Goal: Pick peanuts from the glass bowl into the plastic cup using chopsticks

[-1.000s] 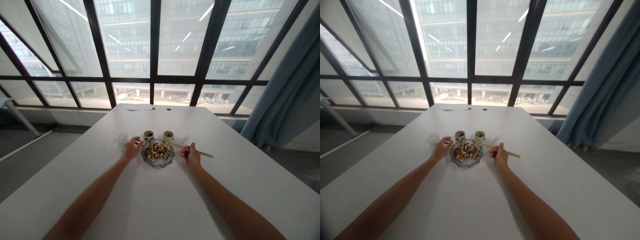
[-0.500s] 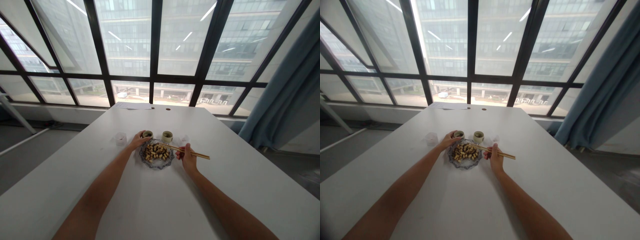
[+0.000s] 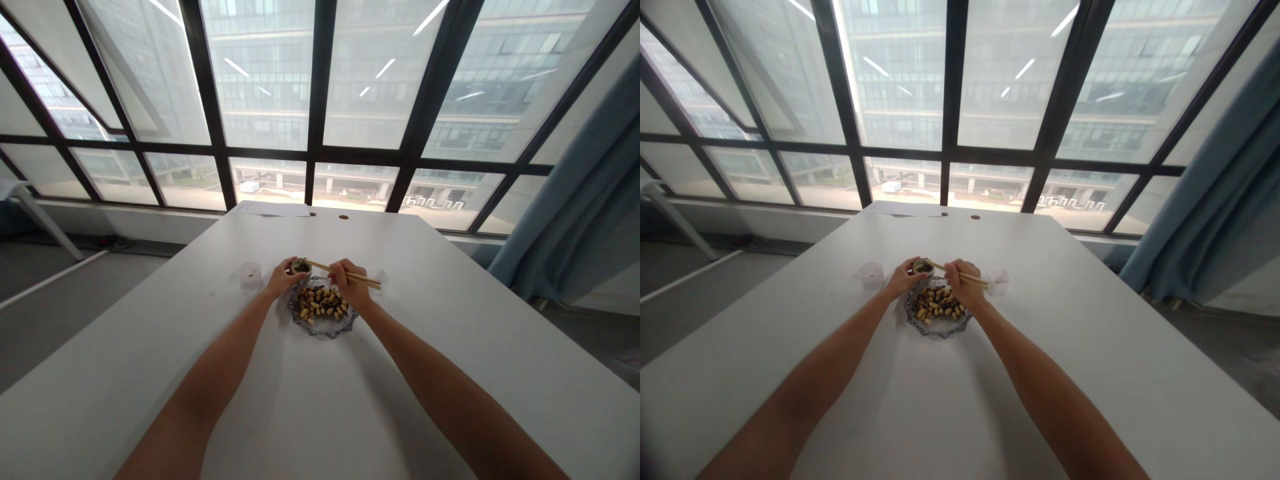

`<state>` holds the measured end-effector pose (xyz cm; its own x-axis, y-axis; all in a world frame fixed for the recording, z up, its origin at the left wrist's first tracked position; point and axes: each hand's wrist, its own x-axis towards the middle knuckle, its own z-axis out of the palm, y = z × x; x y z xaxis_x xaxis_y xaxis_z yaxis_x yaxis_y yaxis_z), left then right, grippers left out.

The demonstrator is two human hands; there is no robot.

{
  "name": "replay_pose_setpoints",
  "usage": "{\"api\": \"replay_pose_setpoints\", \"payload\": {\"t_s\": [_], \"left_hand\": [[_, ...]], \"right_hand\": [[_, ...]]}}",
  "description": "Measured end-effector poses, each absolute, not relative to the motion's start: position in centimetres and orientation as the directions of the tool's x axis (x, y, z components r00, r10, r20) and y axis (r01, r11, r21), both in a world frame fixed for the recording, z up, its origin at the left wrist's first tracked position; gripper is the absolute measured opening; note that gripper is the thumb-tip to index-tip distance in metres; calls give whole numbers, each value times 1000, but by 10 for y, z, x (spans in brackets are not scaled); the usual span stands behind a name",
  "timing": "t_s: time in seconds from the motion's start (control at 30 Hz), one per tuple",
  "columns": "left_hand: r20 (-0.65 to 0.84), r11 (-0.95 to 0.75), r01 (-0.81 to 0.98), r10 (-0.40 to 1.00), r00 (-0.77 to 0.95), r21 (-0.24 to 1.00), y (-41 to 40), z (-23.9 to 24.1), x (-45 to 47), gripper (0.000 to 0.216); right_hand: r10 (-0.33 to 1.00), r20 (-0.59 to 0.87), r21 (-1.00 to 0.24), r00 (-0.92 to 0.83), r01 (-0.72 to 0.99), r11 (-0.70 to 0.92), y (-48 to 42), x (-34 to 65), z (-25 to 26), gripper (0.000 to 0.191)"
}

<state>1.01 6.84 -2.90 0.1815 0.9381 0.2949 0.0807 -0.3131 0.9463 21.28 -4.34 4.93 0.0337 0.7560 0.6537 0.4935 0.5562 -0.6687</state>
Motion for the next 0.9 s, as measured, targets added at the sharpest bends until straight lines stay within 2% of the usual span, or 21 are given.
{"api": "replay_pose_setpoints", "payload": {"t_s": [0.1,0.27,0.37,0.47,0.6,0.7,0.9], "left_hand": [[301,-321,86,934,193,943,70,-31,9,84],[280,-298,77,942,185,951,69,-30,10,83],[276,-293,86,947,166,952,66,-28,11,82],[281,-300,112,947,158,947,64,-25,12,80],[271,-294,149,949,159,944,63,-23,12,79],[273,-296,153,950,154,943,63,-23,12,78],[256,-277,111,951,174,954,66,-27,12,82]], "right_hand": [[790,611,-659,-45,524,540,-35,208,56,45],[823,551,-815,137,300,496,-50,227,68,55],[872,487,-840,48,298,453,-73,247,80,58],[878,452,-777,-156,414,474,-95,264,91,57],[817,444,-603,-368,551,577,-112,273,96,52],[790,433,-538,-434,579,613,-114,273,93,49],[827,373,-575,-421,595,562,-113,272,87,47]]}}
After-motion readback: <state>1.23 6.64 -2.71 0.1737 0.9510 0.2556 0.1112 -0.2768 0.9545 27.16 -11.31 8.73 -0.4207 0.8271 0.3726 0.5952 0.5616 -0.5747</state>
